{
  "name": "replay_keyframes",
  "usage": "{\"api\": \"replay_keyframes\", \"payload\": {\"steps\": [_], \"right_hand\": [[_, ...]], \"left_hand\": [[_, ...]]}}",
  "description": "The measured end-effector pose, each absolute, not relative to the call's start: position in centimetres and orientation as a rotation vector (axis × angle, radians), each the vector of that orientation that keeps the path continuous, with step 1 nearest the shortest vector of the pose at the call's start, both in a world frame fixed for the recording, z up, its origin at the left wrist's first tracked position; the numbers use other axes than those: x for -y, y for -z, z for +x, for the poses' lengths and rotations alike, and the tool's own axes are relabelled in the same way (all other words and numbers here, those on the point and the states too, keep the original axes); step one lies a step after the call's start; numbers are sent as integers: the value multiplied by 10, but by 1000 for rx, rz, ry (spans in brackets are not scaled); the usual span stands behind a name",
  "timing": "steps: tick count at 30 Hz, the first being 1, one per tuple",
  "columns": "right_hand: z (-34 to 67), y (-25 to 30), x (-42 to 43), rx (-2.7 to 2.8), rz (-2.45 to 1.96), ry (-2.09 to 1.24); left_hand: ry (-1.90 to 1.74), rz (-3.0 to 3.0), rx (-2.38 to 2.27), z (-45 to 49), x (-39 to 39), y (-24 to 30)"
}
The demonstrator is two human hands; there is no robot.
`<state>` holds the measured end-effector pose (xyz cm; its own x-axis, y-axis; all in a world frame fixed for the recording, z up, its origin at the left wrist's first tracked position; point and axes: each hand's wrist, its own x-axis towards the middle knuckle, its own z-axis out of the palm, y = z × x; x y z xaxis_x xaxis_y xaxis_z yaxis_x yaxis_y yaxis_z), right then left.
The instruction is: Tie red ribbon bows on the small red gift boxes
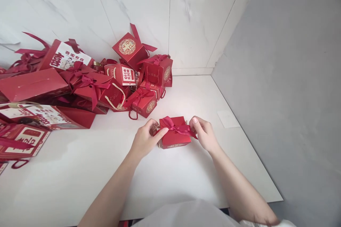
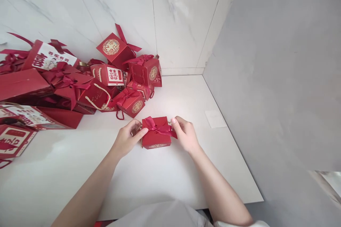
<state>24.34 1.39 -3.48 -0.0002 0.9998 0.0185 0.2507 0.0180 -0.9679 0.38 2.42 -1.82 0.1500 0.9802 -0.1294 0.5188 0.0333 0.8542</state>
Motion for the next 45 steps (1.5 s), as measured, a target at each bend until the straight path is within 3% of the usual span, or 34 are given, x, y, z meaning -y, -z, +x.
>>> {"api": "replay_keyframes", "payload": {"steps": [5, 11, 22, 29, 36, 45], "right_hand": [[240, 22, -7, 1499, -1308, -1128], [234, 25, -9, 1407, -1360, -1207], [233, 30, -12, 1364, -1372, -1088], [228, 31, -9, 1386, -1420, -962], [228, 34, -10, 1403, -1484, -942], [229, 31, -8, 1395, -1477, -983]], "left_hand": [[-818, 1654, -1578, -1, -23, 13], [-1012, 2235, -1544, -1, -28, 21], [-813, 1723, -1313, -4, -26, 16], [-968, 1986, -1335, 0, -10, -6], [-445, 2051, -1118, -3, 0, -25], [232, 1694, -865, -25, -13, -24]]}}
